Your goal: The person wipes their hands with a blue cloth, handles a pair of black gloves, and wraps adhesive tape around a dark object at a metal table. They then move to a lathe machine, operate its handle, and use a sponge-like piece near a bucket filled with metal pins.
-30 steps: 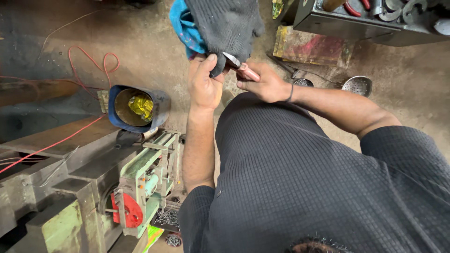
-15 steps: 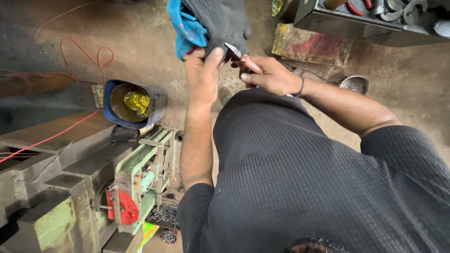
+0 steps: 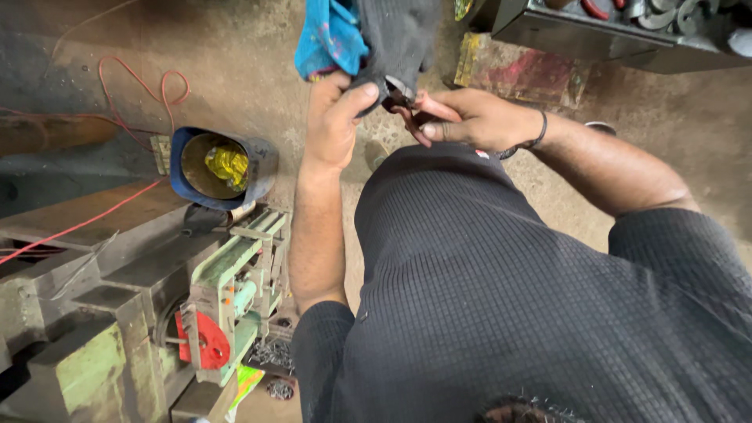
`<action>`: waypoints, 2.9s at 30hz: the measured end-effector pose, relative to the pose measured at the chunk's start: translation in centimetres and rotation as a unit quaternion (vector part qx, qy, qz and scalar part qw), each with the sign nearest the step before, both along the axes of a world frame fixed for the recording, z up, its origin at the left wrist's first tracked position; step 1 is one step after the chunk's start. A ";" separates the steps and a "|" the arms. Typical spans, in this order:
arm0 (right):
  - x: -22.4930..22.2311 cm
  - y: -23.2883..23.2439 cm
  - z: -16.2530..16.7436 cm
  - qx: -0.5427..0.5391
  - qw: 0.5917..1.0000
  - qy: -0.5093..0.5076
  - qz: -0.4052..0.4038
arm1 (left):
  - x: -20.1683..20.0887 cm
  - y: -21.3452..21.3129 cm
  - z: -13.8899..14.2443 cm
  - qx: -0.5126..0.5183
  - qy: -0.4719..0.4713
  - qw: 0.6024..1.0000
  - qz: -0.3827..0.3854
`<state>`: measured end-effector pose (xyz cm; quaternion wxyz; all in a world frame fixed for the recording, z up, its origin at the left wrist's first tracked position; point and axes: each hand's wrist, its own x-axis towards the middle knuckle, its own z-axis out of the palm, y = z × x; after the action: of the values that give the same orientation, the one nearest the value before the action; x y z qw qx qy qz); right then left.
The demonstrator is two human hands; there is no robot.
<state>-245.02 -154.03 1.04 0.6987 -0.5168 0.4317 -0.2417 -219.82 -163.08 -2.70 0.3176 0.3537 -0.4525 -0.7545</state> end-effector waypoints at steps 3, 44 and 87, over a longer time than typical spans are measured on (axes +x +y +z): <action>0.1 0.0 0.4 -0.033 0.998 -0.060 -0.012 | -0.3 -0.1 0.7 -0.010 -0.016 1.000 -0.022; 1.4 0.5 -6.0 -0.026 0.987 -0.120 -0.102 | -2.7 1.1 1.7 -0.102 0.020 0.995 0.007; 0.2 1.9 -2.5 -0.110 0.987 -0.066 -0.096 | -2.6 1.3 3.7 -0.156 -0.094 0.983 -0.007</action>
<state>-244.78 -152.17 -1.49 0.6384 -0.5294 0.4029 -0.3871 -222.46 -161.82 0.99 0.3198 0.3663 -0.5952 -0.6397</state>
